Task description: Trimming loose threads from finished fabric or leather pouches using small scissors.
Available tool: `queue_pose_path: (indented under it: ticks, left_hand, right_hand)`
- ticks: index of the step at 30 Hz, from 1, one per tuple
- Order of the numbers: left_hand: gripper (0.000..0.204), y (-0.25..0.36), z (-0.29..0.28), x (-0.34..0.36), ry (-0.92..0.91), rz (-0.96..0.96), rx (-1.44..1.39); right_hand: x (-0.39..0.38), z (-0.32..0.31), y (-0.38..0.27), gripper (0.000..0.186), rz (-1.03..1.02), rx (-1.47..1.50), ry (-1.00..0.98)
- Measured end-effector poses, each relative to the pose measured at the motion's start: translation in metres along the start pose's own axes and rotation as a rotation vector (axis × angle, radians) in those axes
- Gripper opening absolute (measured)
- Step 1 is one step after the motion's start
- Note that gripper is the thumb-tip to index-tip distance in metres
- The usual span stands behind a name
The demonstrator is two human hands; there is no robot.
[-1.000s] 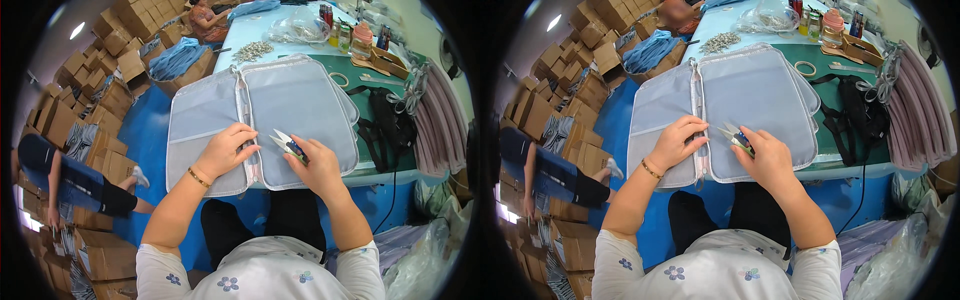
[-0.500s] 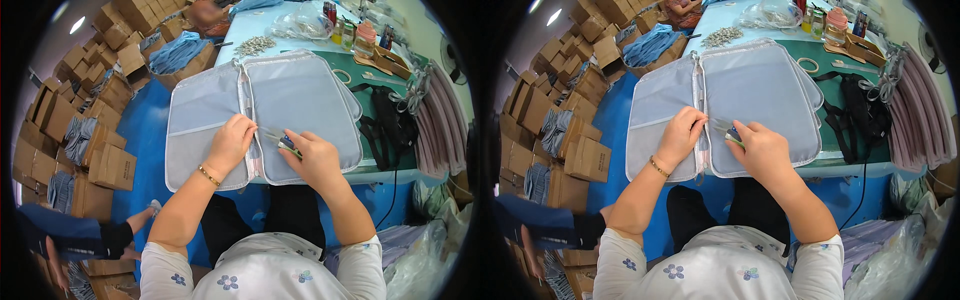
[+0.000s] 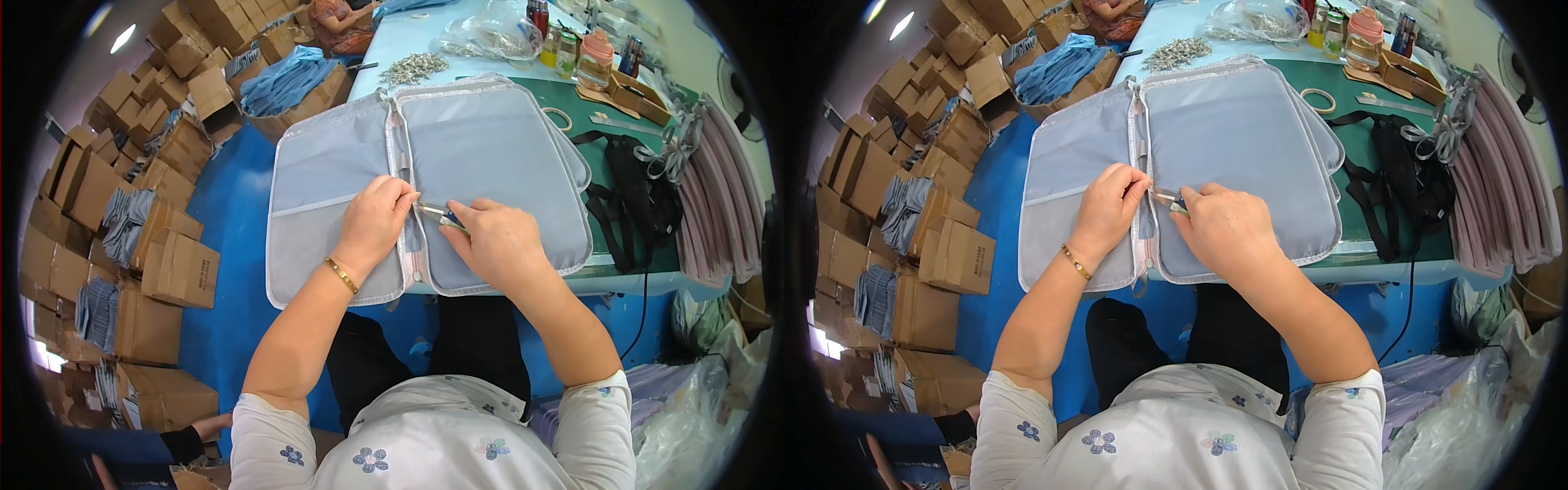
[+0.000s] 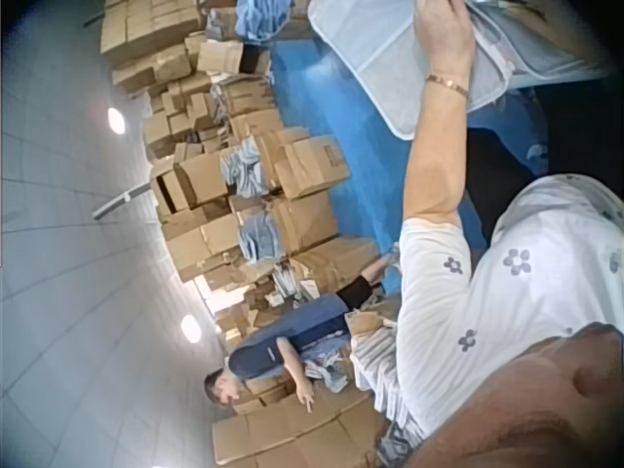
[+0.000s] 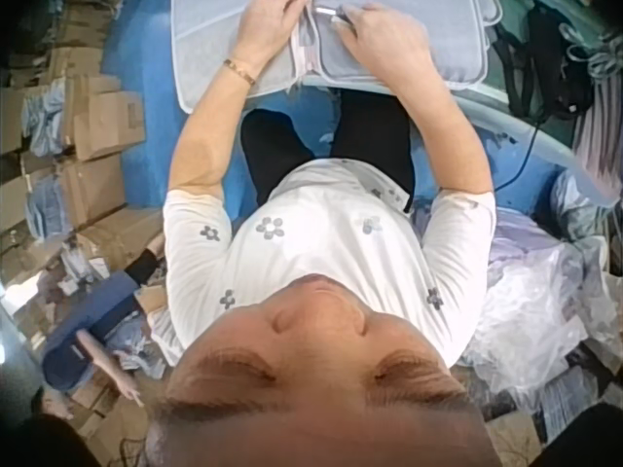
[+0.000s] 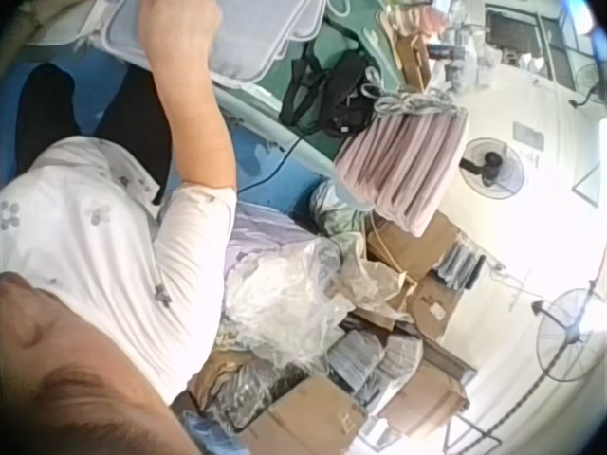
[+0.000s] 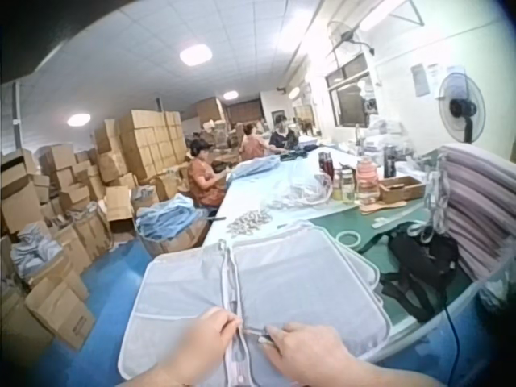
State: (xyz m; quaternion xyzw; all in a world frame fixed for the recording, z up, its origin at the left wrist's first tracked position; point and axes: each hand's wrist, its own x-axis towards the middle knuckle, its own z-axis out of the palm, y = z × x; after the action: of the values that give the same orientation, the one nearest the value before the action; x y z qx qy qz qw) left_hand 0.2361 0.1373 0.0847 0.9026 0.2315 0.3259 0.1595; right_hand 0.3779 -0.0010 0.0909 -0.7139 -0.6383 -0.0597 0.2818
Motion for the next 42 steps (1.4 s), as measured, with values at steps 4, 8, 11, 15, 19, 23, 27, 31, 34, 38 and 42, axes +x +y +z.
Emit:
queue_pose_path:
  ticks: [4, 8, 11, 15, 19, 23, 27, 31, 34, 38, 42]
  left_hand:
    - [0.010, -0.002, 0.003, 0.000, 0.013, 0.016, 0.015]
    - [0.010, -0.003, 0.004, -0.001, 0.037, 0.031, -0.001]
    - [0.013, -0.007, 0.001, -0.003, 0.018, 0.013, 0.044]
    - [0.016, -0.032, -0.011, -0.007, -0.022, -0.309, -0.781]
    - [0.014, -0.035, -0.034, -0.014, -0.173, -0.343, -1.065]
    - [0.019, -0.014, -0.047, -0.019, -0.178, -0.174, -0.439]
    - [0.026, 0.001, -0.037, -0.016, -0.082, -0.022, -0.136]
    - [0.026, 0.016, -0.019, -0.014, -0.064, 0.204, -0.073]
    - [0.026, 0.024, -0.017, -0.020, -0.068, 0.074, -0.052]
    - [0.025, 0.015, -0.002, -0.034, 0.081, -0.025, -0.235]
    - [0.022, 0.009, -0.003, -0.040, 0.147, 0.159, -0.146]
  right_hand:
    - [0.000, 0.002, -0.001, 0.025, -0.001, -0.039, 0.015]
    - [0.003, 0.007, -0.004, 0.025, -0.013, -0.137, 0.007]
    - [0.003, 0.010, -0.003, 0.027, -0.059, -0.118, 0.050]
    - [0.006, 0.004, 0.020, 0.029, 0.035, 0.265, 0.004]
    - [-0.001, 0.009, 0.031, 0.031, 0.293, 0.660, 0.043]
    - [-0.002, 0.006, 0.026, 0.032, 0.359, 0.778, 0.023]
    - [-0.003, 0.008, 0.028, 0.033, 0.301, 0.698, 0.019]
    - [-0.001, 0.007, 0.030, 0.034, 0.369, 0.789, 0.035]
    - [-0.005, 0.008, 0.026, 0.036, 0.358, 0.834, 0.147]
    - [-0.011, 0.006, 0.013, 0.037, 0.271, 0.571, 0.166]
    - [-0.012, 0.008, 0.012, 0.037, 0.181, 0.394, 0.176]
